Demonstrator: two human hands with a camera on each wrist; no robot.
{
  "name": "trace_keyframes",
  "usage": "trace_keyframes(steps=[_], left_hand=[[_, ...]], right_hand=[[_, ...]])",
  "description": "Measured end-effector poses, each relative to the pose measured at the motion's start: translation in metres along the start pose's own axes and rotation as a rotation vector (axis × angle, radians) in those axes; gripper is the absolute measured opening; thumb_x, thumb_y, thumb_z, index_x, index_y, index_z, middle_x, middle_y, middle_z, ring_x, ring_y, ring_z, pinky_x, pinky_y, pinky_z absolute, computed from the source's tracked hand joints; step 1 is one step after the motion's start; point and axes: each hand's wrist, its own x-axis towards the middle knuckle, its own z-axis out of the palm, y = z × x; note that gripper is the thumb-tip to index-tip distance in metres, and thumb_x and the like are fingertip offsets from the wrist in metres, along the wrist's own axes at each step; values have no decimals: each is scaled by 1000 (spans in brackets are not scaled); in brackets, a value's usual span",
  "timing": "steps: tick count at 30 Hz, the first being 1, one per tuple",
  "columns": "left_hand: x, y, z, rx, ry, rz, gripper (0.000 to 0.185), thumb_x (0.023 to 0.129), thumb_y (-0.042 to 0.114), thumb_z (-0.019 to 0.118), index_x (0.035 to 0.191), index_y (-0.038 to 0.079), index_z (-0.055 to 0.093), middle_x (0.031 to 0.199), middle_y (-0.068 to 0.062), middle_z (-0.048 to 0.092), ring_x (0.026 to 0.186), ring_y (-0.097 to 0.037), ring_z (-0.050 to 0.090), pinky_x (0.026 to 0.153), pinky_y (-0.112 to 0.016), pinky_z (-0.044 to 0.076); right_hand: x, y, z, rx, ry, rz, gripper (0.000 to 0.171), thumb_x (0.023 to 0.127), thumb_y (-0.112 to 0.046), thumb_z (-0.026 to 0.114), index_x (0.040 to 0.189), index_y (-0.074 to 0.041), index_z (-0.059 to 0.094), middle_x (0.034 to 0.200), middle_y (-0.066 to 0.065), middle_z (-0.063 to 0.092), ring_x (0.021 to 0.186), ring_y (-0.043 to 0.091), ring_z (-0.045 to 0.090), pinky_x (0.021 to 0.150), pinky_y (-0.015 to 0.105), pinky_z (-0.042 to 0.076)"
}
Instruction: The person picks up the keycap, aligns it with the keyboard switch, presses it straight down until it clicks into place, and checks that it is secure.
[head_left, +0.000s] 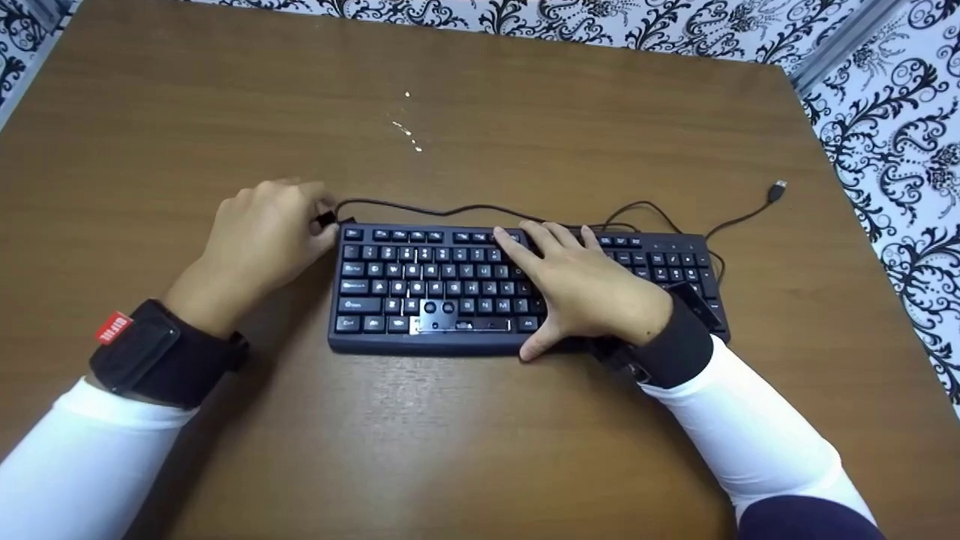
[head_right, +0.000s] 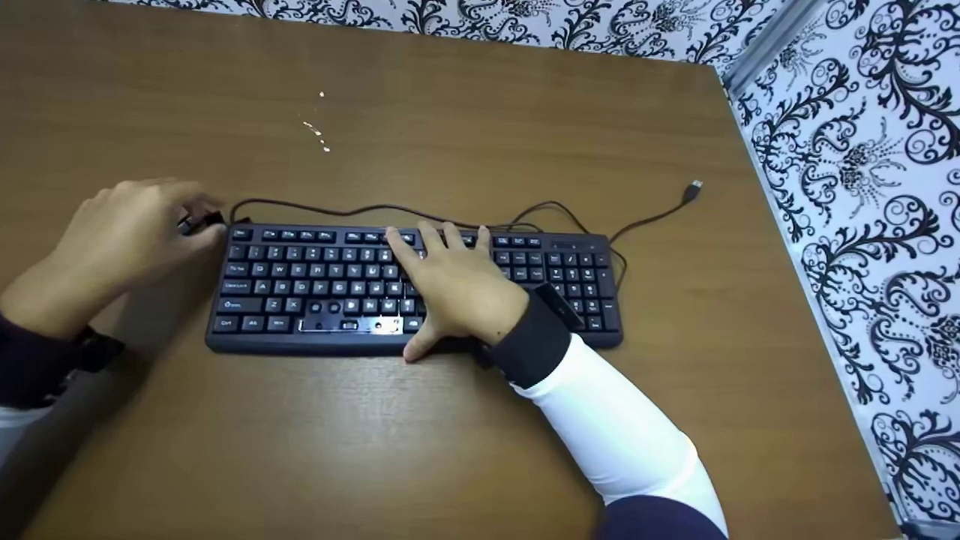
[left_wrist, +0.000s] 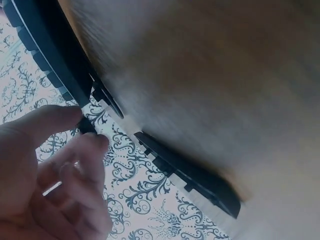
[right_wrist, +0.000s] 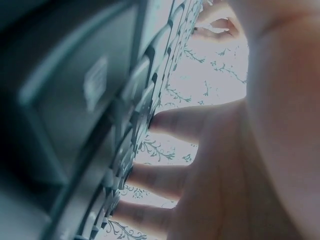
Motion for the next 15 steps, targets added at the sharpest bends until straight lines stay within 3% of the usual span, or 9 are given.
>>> trace_keyframes(steps=[3, 8, 15], left_hand=[[-1, 6, 1, -3, 35, 21, 23, 91, 20, 63, 110, 11, 73, 101, -14, 71, 77, -44, 68, 57, -59, 50], [0, 18, 2, -17, 45, 54, 22, 94, 23, 60, 105, 10, 74, 96, -12, 70, 73, -39, 67, 55, -55, 50], [-1, 31, 3, -118, 14, 146, 18, 91, 22, 72, 104, 11, 73, 98, -9, 77, 75, -31, 71, 57, -47, 53]], right_hand=[[1, 0, 0, 0, -2, -1, 143, 52, -75, 83, 162, -23, 7, 163, 19, 20, 149, 43, 22, 112, 77, 19], [1, 1, 0, 2, -10, -1, 143, 53, -75, 82, 162, -23, 6, 163, 19, 19, 150, 43, 22, 112, 77, 19], [1, 2, 0, -2, -3, -9, 143, 53, -75, 82, 162, -22, 7, 163, 19, 20, 149, 43, 23, 111, 78, 20]])
